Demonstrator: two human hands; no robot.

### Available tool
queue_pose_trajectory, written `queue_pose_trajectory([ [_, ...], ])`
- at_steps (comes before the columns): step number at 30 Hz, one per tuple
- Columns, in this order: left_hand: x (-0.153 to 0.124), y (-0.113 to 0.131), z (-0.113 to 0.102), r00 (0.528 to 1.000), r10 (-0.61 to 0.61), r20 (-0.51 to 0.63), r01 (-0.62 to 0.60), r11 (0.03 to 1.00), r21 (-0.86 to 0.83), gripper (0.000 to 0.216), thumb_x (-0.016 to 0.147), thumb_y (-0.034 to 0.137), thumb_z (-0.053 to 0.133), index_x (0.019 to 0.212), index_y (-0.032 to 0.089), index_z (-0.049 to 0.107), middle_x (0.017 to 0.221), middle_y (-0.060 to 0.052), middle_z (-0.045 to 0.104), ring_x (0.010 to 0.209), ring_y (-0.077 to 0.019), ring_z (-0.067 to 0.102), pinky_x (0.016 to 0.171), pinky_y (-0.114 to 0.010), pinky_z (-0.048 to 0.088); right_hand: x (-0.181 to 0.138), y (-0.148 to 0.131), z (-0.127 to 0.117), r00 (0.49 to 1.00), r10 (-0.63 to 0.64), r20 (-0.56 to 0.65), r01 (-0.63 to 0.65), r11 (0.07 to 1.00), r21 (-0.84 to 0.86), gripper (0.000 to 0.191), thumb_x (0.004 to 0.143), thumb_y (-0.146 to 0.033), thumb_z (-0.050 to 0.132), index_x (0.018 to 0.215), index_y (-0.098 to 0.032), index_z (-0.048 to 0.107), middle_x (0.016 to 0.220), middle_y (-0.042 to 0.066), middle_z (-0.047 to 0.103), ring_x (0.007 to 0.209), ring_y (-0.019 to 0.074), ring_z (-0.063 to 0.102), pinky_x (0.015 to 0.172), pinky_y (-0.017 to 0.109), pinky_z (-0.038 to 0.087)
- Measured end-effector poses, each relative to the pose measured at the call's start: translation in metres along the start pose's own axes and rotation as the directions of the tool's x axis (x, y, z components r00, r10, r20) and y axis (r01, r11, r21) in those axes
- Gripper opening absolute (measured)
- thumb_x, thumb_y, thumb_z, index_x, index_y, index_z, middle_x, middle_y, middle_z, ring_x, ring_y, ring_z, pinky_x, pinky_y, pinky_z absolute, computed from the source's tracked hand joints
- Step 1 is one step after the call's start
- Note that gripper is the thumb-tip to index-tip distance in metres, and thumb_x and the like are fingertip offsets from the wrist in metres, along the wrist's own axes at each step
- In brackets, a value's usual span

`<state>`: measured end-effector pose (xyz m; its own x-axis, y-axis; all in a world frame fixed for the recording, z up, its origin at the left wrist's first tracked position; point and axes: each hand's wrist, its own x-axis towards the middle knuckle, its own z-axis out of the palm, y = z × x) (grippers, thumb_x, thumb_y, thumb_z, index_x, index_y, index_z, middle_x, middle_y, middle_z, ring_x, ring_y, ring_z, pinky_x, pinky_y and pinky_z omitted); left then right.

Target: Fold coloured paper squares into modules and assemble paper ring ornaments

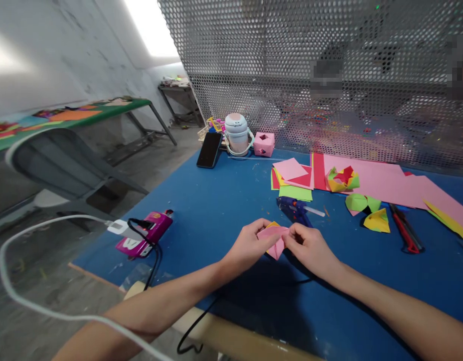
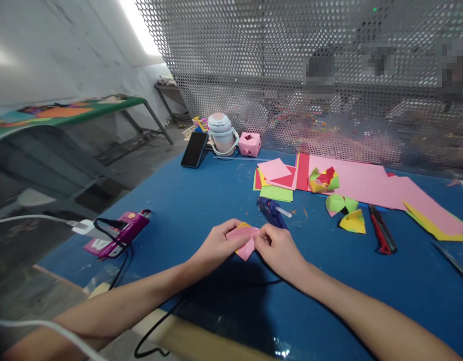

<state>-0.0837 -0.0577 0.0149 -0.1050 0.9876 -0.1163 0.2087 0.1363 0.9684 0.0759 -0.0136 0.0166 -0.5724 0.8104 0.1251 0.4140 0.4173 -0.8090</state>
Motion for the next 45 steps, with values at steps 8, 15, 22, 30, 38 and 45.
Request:
queue_pose_trajectory([
  [8,0.001,0.001,0.001,0.998,-0.053,-0.016,0.053,0.998,0.015,0.014,0.071,0.027,0.058,0.072,0.013,0.059,0.065,0.002,0.058,0.06,-0.0108,0.051,0.056,-0.02,0.038,-0.002,-0.001,-0.002,1.0,-0.016,-0.013,0.017,0.999,0.045,0.018,0.087,-0.03,0.046,0.076,-0.019,0.055,0.062,-0.002,0.057,0.054,0.0113,0.051,0.051,0.022,0.038],
  [15,0.001,-0.007,0.002,0.998,-0.051,0.03,0.052,0.998,-0.028,0.01,0.069,0.024,0.056,0.07,0.014,0.057,0.063,0.004,0.053,0.058,-0.0093,0.046,0.055,-0.019,0.034,0.0,0.005,-0.004,0.99,-0.127,-0.06,0.124,0.991,-0.052,0.022,0.089,-0.025,0.043,0.072,-0.019,0.056,0.064,0.0,0.059,0.059,0.0125,0.053,0.057,0.023,0.04],
  [22,0.001,0.004,-0.003,0.992,-0.117,-0.047,0.11,0.986,-0.124,0.011,0.066,0.024,0.058,0.069,0.013,0.056,0.063,0.004,0.053,0.058,-0.0095,0.046,0.055,-0.019,0.033,-0.003,0.004,-0.01,0.999,0.028,-0.025,-0.024,0.992,0.127,0.02,0.091,-0.031,0.04,0.086,-0.019,0.054,0.054,-0.004,0.053,0.049,0.0108,0.052,0.052,0.022,0.039],
  [30,0.001,0.0,0.002,0.995,-0.096,0.0,0.095,0.987,-0.132,0.01,0.066,0.021,0.057,0.072,0.013,0.058,0.066,0.002,0.054,0.062,-0.0113,0.049,0.058,-0.021,0.037,-0.001,0.002,0.001,0.991,0.119,0.06,-0.131,0.958,0.255,0.019,0.088,-0.032,0.046,0.076,-0.018,0.054,0.051,-0.005,0.051,0.048,0.0099,0.05,0.049,0.021,0.036],
  [38,-0.003,-0.006,0.003,0.996,0.004,0.086,0.011,0.984,-0.175,0.011,0.073,0.022,0.057,0.078,0.013,0.06,0.073,0.0,0.058,0.069,-0.0131,0.052,0.064,-0.022,0.04,-0.003,0.004,0.005,0.989,0.148,0.022,-0.146,0.926,0.348,0.015,0.085,-0.032,0.049,0.077,-0.019,0.053,0.055,-0.005,0.052,0.049,0.01,0.052,0.048,0.021,0.039],
  [45,-0.004,-0.004,0.006,0.985,-0.069,0.159,0.141,0.852,-0.505,0.026,0.077,0.035,0.06,0.09,0.013,0.065,0.082,-0.004,0.063,0.073,-0.0139,0.056,0.068,-0.023,0.043,-0.003,0.003,0.004,0.992,0.119,-0.032,-0.104,0.947,0.304,0.016,0.085,-0.031,0.05,0.078,-0.018,0.056,0.055,-0.004,0.053,0.05,0.0103,0.052,0.05,0.021,0.041],
])
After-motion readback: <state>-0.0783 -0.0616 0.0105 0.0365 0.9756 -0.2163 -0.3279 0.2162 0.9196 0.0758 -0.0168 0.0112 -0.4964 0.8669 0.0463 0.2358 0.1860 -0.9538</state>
